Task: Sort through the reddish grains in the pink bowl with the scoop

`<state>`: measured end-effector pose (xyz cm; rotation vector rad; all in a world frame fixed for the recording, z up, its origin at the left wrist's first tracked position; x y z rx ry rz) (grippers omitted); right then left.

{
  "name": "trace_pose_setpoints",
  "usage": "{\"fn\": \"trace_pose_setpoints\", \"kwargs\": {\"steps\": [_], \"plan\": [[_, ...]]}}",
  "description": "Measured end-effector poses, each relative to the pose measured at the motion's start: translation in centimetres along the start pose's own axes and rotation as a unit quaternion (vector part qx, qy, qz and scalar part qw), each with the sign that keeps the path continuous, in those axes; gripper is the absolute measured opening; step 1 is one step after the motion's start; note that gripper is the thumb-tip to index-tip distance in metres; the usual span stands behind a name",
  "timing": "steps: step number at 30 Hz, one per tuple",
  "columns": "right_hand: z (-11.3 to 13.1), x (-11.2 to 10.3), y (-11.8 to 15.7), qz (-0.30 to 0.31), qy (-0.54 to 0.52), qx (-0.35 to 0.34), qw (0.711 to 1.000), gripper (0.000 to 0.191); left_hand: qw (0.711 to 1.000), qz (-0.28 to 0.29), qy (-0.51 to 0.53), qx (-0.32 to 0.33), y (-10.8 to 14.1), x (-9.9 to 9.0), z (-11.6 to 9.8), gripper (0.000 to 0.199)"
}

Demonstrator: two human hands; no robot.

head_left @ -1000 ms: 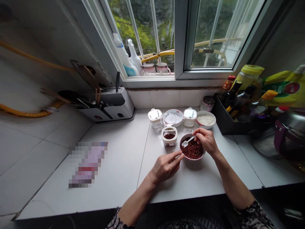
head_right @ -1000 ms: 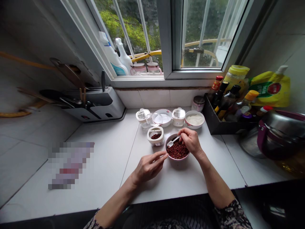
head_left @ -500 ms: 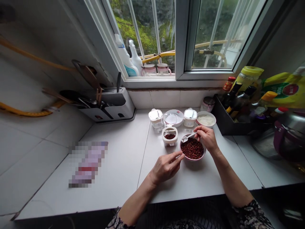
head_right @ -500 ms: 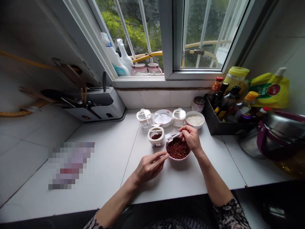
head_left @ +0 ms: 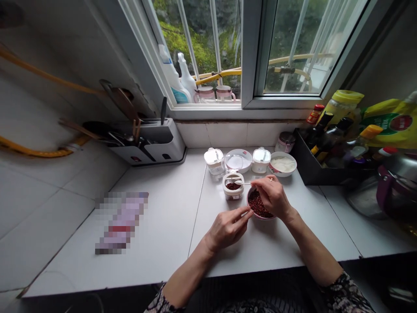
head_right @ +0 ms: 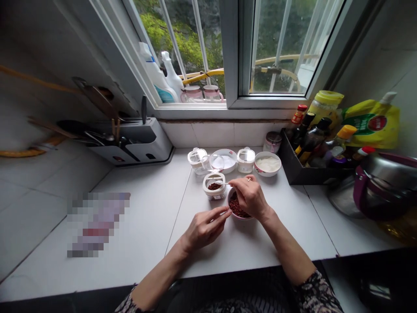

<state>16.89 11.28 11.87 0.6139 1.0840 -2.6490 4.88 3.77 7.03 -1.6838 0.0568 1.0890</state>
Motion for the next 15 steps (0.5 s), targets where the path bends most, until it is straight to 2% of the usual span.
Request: {"fn": "trace_pose_setpoints", "kwargs": {"steps": [4,6,9,15], "plan": [[-1.9,-3.5,1.2,-0.113,-0.013,0.060,0.992,0.020,1.000,0.005,-0.002,0.003,0.0,0.0,-0.1,0.034],[-3.0,-4.5,1.8,-0.134,-0.023,0.094,0.986,0.020,1.000,0.005,-0.004,0.005,0.0,-0.1,-0.1,0.034],[-3.6,-4.3,1.8,-0.092,-0.002,0.105,0.990,0.020,1.000,0.004,-0.005,0.002,0.0,-0.1,0.0,0.035],[-3.3,-1.3,1.4,0.013,0.032,0.109,0.993,0.020,1.000,0.012,-0.006,0.004,0.0,0.0,0.0,0.037]]}}
Point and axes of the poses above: each hand's wrist, its own y-axis away from the middle knuckle, its own x-axis out of the palm, z = x × y, the point moved 9 cm from there along -y, towards the middle knuckle, and after that the axes turned 13 degrees about -y, right-handed, at the moved point
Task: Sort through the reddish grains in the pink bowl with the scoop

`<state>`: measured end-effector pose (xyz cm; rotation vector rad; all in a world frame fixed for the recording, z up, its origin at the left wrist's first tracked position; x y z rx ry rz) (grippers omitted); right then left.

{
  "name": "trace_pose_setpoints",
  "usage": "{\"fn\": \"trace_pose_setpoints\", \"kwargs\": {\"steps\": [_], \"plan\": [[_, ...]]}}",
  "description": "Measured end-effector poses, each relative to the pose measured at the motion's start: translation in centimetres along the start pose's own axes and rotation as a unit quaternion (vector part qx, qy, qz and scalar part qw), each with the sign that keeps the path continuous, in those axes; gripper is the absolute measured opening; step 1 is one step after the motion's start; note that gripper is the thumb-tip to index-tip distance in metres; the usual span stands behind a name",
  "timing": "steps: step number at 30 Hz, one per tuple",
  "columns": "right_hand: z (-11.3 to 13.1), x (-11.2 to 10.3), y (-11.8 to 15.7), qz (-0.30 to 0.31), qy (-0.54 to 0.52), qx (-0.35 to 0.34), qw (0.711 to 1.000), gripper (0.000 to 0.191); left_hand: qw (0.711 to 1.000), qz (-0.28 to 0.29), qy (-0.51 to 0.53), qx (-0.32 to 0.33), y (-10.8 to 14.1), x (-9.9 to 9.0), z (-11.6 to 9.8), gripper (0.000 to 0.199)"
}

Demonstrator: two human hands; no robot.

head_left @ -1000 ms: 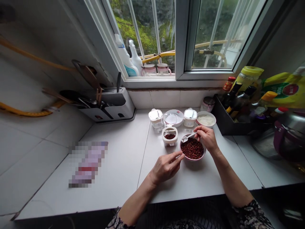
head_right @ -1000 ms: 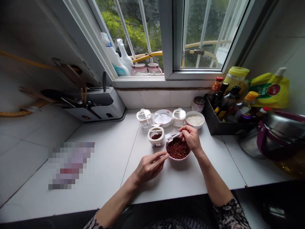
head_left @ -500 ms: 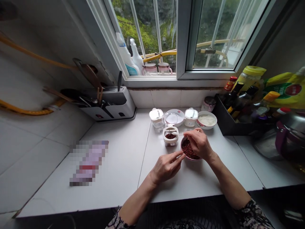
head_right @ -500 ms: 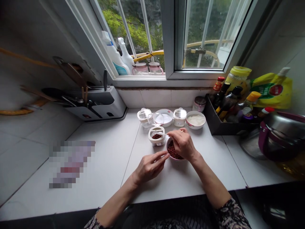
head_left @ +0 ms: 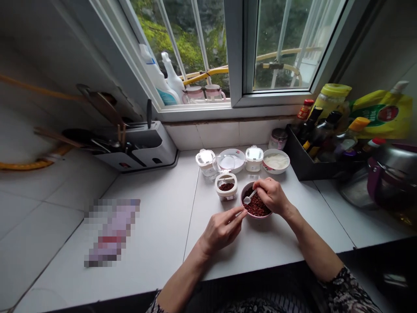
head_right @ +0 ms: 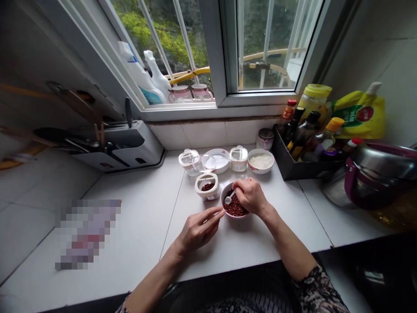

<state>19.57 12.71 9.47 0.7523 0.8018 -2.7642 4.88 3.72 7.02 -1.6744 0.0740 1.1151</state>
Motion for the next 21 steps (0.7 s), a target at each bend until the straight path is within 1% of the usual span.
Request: {"fn": "trace_pose_setpoints", "kwargs": {"steps": [3,13,18,21], "plan": [[-0.4,0.3,0.0,0.006,-0.012,0.018,1.000,0.021,1.000,0.003,-0.001,-0.002,0.1,0.1,0.0,0.040],[-1.4,0.0,-0.1,-0.005,-0.075,0.070,0.995,0.022,1.000,0.006,0.009,0.000,0.1,0.1,0.0,0.043],[-1.3,0.0,-0.1,-0.004,-0.055,0.063,0.996,0.022,1.000,0.005,0.007,-0.002,0.2,0.1,0.0,0.039],[-1.3,-0.4,0.0,-0.021,-0.048,0.062,0.997,0.022,1.000,0.010,0.005,-0.004,0.2,0.2,0.1,0.041]]}}
Point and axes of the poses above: each hand's wrist, its own y-axis away from the middle knuckle, its own x-axis out of the palm, z = x × y, the point moved 9 cm from there along -y, towards the middle knuckle, and after that the axes turned 13 degrees about -y, right-handed, at the moved point
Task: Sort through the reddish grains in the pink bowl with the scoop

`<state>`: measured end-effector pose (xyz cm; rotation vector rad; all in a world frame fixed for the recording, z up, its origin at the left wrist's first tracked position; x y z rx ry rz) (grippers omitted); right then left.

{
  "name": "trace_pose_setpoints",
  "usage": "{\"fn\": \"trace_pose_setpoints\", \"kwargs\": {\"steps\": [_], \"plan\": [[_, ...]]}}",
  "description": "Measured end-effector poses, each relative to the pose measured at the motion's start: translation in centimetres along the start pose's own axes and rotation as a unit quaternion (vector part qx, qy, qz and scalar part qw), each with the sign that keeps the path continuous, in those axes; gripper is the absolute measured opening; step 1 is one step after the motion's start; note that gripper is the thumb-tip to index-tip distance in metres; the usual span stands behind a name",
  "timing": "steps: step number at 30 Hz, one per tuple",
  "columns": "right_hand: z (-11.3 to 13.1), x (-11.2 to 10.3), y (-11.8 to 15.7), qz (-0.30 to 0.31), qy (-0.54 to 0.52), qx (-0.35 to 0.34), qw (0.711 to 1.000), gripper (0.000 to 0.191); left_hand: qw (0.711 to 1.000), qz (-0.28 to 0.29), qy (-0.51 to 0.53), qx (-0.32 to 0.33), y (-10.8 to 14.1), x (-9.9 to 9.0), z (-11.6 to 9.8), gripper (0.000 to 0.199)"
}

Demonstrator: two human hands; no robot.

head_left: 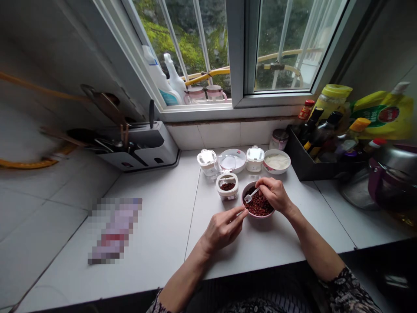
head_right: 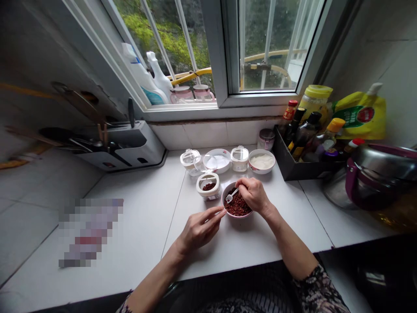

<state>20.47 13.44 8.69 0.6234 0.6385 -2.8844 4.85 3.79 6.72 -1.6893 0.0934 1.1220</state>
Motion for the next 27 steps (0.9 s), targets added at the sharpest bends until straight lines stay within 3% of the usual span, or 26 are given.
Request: {"fn": "trace_pose_setpoints", "kwargs": {"steps": [7,15,22,27], "plan": [[-0.8,-0.6,0.1,-0.037,-0.073,0.038,0.996,0.017,1.000,-0.002,0.000,0.001,-0.1,-0.1,0.0,0.041],[-2.5,-0.8,0.0,-0.065,-0.208,0.127,0.968,0.017,1.000,-0.006,0.000,0.002,-0.1,-0.1,0.0,0.039],[-2.7,-1.0,-0.6,-0.080,-0.275,0.146,0.947,0.021,1.000,-0.018,0.006,0.001,-0.1,-0.2,0.0,0.034],[-1.7,-0.2,-0.9,-0.095,-0.280,0.120,0.948,0.025,1.000,-0.019,0.005,0.005,-0.2,-0.2,-0.1,0.032]]}}
Point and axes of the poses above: each hand's wrist, its own y-axis away from the middle knuckle, its own x-axis out of the palm, z = x × y, the point moved 9 cm from there along -y, towards the middle knuckle, and after that the axes turned 13 degrees about -y, right-handed, at the moved point
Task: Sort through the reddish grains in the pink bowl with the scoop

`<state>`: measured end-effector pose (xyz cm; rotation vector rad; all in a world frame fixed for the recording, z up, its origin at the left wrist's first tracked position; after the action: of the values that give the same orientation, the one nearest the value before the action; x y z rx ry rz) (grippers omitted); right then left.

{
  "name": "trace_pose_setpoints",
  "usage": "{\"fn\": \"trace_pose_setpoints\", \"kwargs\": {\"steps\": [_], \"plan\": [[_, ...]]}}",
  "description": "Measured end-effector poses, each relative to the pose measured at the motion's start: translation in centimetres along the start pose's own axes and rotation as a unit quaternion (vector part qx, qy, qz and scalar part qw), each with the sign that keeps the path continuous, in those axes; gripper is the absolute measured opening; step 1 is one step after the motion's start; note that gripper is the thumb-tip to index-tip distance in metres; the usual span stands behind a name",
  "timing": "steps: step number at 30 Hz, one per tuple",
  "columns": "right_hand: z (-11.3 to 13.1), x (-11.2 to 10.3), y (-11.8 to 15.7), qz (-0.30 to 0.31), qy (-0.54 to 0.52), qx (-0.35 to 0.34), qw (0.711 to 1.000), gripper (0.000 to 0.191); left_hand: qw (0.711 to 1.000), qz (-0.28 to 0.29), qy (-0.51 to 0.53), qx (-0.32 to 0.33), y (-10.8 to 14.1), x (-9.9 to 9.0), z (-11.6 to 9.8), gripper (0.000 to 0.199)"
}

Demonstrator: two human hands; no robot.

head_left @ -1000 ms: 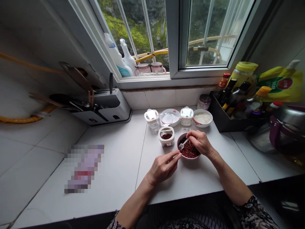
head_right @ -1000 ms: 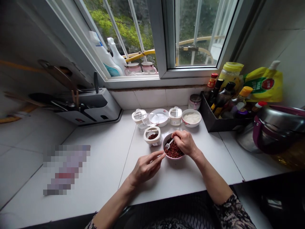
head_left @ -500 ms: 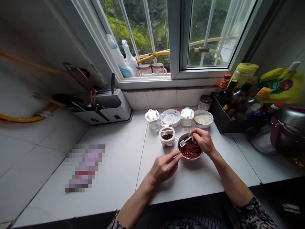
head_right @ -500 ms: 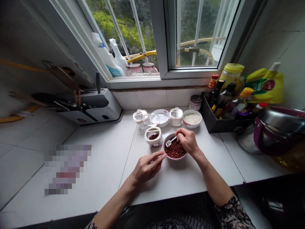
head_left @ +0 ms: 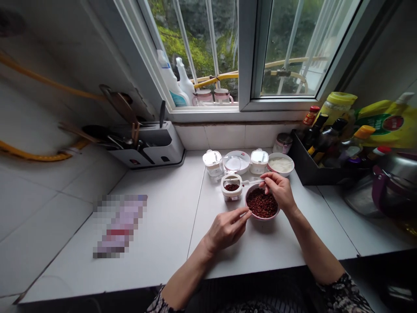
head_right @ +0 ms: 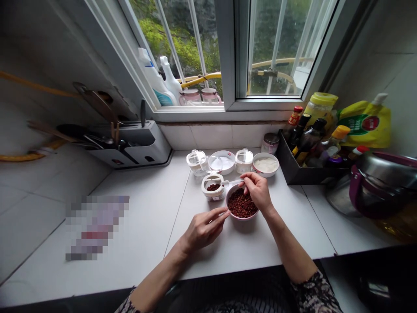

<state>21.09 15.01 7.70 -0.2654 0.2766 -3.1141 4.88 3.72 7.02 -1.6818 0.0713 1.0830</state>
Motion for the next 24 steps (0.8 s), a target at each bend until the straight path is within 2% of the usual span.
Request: {"fn": "trace_pose_setpoints", "kwargs": {"steps": [3,5,7,9,11,13,18,20,24], "plan": [[0.7,1.3,0.7,0.014,0.038,-0.056,0.998,0.023,1.000,-0.003,-0.003,-0.002,0.0,0.0,0.0,0.034],[1.6,2.5,1.3,0.044,0.098,-0.125,0.986,0.019,1.000,-0.004,-0.006,-0.001,0.0,0.0,0.0,0.035],[2.8,4.1,2.3,0.100,0.183,-0.219,0.953,0.020,1.000,-0.004,-0.007,-0.001,0.0,0.0,0.0,0.035],[3.7,5.6,3.4,0.156,0.260,-0.307,0.902,0.024,1.000,-0.005,-0.007,-0.003,0.0,0.0,0.0,0.035],[4.2,6.2,4.1,0.183,0.299,-0.354,0.867,0.028,1.000,-0.002,-0.007,-0.006,0.1,0.1,0.1,0.036],[4.6,5.5,4.1,0.165,0.300,-0.361,0.868,0.027,1.000,0.000,-0.007,-0.006,0.1,0.1,0.1,0.037],[4.6,1.3,2.8,0.052,0.251,-0.270,0.928,0.018,1.000,0.004,-0.002,-0.002,0.1,0.0,0.0,0.035],[4.1,0.7,2.5,0.055,0.261,-0.237,0.934,0.018,1.000,0.009,0.000,-0.003,0.1,0.1,0.1,0.037],[2.6,1.8,2.4,0.109,0.318,-0.199,0.921,0.020,1.000,0.017,-0.005,-0.007,0.2,0.2,0.1,0.041]]}}
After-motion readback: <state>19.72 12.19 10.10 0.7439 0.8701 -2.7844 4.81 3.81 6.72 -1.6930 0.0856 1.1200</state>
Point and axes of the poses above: each hand's wrist, its own y-axis away from the middle knuckle, its own x-axis out of the palm, z = x × y, the point moved 9 cm from there along -y, towards the middle knuckle, and after that the axes turned 13 degrees about -y, right-handed, at the moved point
